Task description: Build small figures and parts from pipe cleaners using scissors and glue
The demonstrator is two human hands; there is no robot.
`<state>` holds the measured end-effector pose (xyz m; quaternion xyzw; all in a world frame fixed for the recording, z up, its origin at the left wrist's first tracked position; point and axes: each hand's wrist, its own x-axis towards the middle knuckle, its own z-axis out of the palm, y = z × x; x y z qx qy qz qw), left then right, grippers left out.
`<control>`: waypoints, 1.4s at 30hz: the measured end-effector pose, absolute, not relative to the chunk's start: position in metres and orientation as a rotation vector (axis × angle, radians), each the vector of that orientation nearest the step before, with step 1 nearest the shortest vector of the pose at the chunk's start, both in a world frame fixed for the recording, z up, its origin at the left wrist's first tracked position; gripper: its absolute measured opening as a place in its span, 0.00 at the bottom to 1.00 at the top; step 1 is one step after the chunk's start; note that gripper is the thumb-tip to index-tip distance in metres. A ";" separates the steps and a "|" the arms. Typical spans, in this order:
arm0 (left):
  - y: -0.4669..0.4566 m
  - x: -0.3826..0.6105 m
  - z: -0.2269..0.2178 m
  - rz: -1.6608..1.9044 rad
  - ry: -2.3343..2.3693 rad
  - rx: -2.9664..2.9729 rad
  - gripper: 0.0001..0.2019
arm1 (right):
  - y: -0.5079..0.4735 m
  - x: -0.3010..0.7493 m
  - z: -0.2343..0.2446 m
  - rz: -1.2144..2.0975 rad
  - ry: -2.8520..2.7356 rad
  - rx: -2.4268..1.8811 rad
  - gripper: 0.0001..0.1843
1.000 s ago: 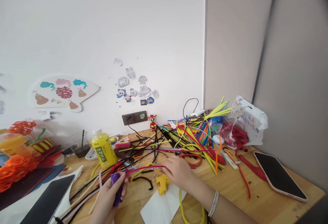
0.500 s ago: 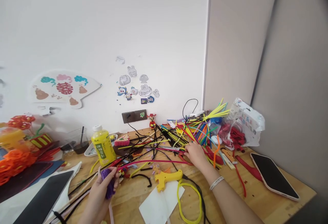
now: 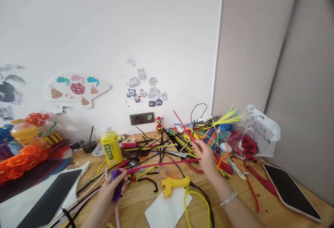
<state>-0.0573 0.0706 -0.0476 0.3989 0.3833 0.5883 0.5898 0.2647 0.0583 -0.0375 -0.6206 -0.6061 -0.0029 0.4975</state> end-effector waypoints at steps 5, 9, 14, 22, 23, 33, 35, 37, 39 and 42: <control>0.067 -0.052 -0.047 1.335 0.954 0.998 0.16 | 0.041 0.235 -0.027 0.575 -1.461 -1.124 0.13; 0.059 -0.046 -0.043 1.354 1.096 1.078 0.17 | 0.024 0.201 -0.030 1.150 -1.758 -1.022 0.11; 0.053 -0.043 -0.034 1.472 1.116 1.062 0.18 | 0.019 0.179 -0.044 1.407 -1.729 -0.982 0.15; 0.039 -0.020 -0.040 1.222 0.949 0.992 0.18 | 0.019 0.170 -0.044 1.456 -1.550 -0.890 0.13; 0.034 -0.014 -0.044 1.179 0.976 1.030 0.20 | 0.017 0.168 -0.044 1.494 -1.580 -0.892 0.12; 0.013 0.001 -0.047 1.192 1.210 1.109 0.22 | 0.034 0.216 -0.025 0.460 -2.044 -1.468 0.13; 0.018 -0.003 -0.045 1.198 1.195 1.064 0.22 | 0.050 0.255 -0.026 -0.005 -1.829 -1.858 0.13; 0.021 -0.005 -0.046 1.197 1.182 1.040 0.21 | 0.062 0.290 -0.034 -0.098 -1.723 -2.006 0.14; 0.023 -0.005 -0.049 1.187 1.170 1.040 0.20 | 0.068 0.315 -0.044 -0.146 -1.657 -2.113 0.13; 0.024 -0.006 -0.052 1.156 1.182 1.051 0.20 | 0.074 0.329 -0.058 -0.160 -1.621 -2.187 0.12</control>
